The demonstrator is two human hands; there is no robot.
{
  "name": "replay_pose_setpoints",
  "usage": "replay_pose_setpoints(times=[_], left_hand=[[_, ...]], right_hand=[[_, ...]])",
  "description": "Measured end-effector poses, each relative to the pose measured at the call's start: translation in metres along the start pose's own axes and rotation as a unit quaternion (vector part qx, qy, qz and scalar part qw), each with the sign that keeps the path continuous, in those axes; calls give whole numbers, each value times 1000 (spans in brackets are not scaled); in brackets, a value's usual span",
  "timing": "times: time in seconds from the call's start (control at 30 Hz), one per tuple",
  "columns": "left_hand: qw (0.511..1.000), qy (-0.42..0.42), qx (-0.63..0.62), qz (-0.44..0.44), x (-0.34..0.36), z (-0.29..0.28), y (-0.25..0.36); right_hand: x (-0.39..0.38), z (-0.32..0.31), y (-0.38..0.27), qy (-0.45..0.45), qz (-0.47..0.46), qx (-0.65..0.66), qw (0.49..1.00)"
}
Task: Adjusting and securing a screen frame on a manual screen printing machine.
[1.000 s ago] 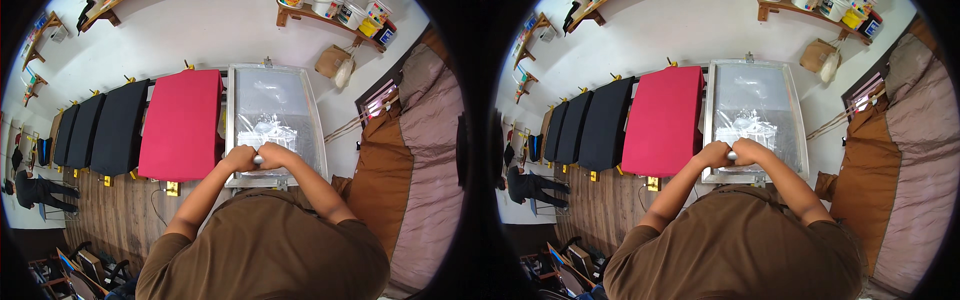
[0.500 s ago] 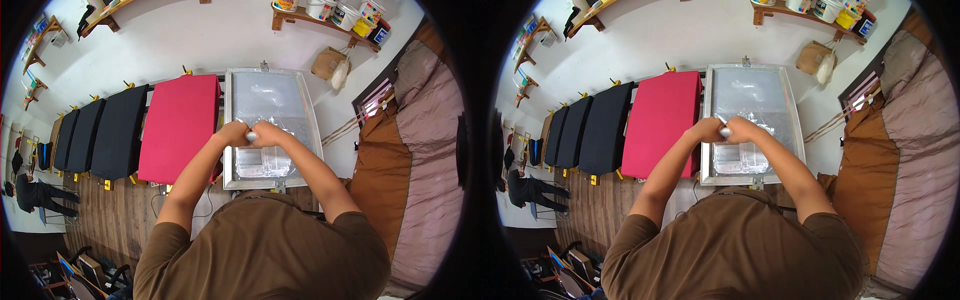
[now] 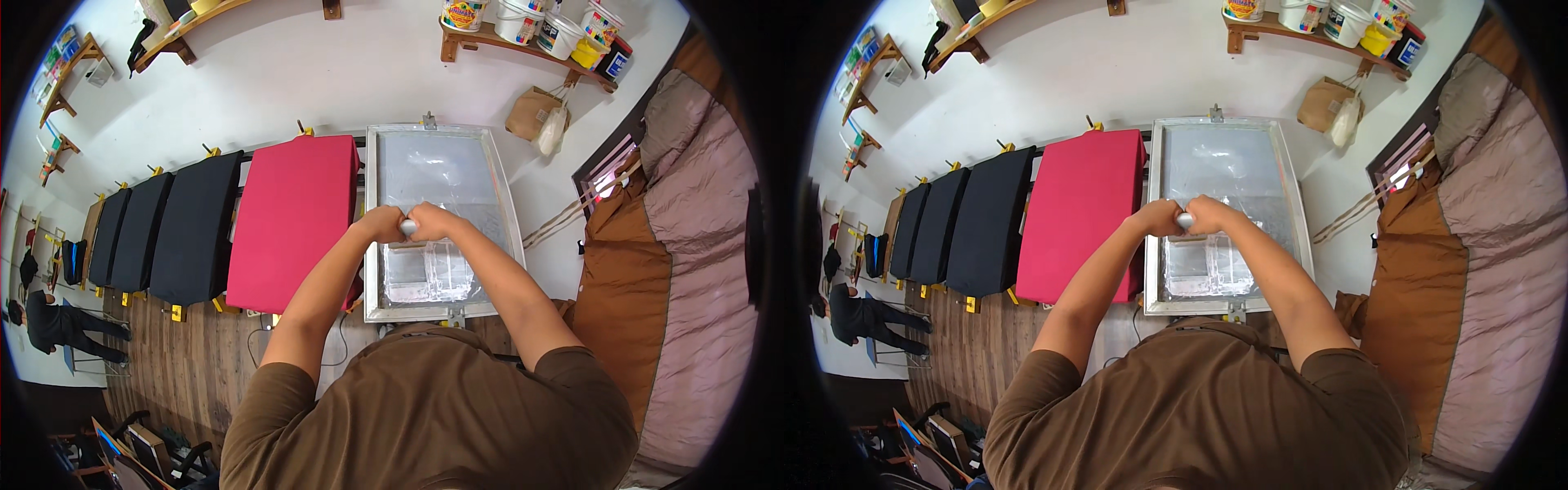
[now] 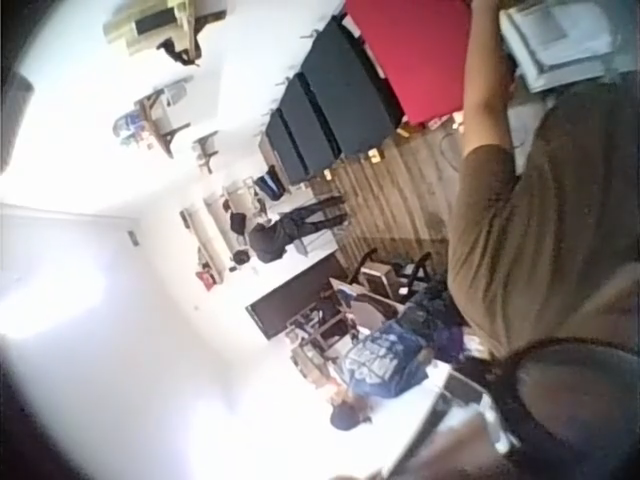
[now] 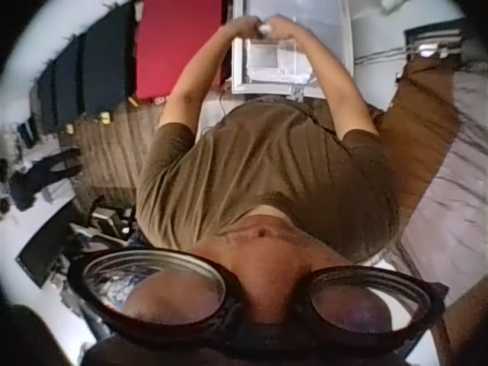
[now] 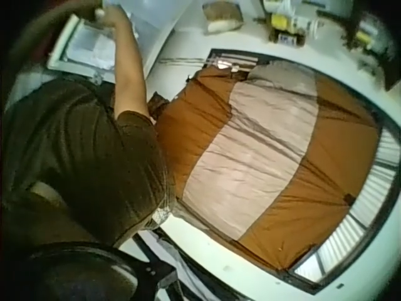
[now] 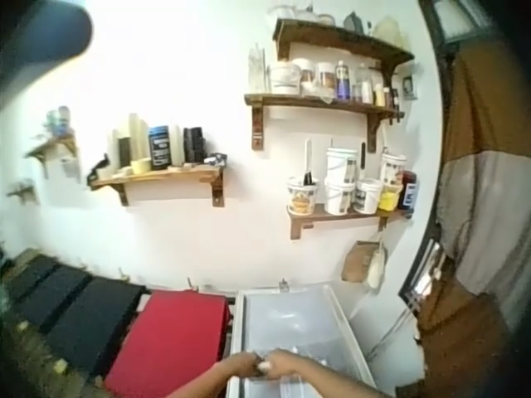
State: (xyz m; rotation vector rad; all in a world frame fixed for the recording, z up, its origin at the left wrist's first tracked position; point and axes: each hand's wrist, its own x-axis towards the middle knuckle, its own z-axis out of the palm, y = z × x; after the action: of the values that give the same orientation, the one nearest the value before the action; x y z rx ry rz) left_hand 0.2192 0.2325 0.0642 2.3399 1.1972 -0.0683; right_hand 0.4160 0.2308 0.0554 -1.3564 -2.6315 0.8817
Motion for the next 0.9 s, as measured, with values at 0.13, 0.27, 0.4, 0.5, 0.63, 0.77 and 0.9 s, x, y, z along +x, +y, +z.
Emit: replay_pose_setpoints(times=[0.13,0.27,0.4,0.5,0.63,0.77,0.9], left_hand=[[1000,-27,4,-3,3,6,-4],[1000,-18,0,0,7,13,-6],[1000,-7,-14,4,8,22,-18],[1000,6,-12,2,4,25,-16],[1000,29,9,2,-5,21,-6],[998,45,36,12,-9,19,-2],[996,73,54,12,-23,29,7]], right_hand=[[-1,6,0,-12,12,8,1000],[0,14,8,-3,22,17,1000],[7,16,2,-11,11,-6,1000],[6,20,2,-6,9,-31,999],[-3,22,-4,26,0,-47,999],[-5,23,-6,17,10,-58,998],[-19,28,-19,53,12,-81,995]])
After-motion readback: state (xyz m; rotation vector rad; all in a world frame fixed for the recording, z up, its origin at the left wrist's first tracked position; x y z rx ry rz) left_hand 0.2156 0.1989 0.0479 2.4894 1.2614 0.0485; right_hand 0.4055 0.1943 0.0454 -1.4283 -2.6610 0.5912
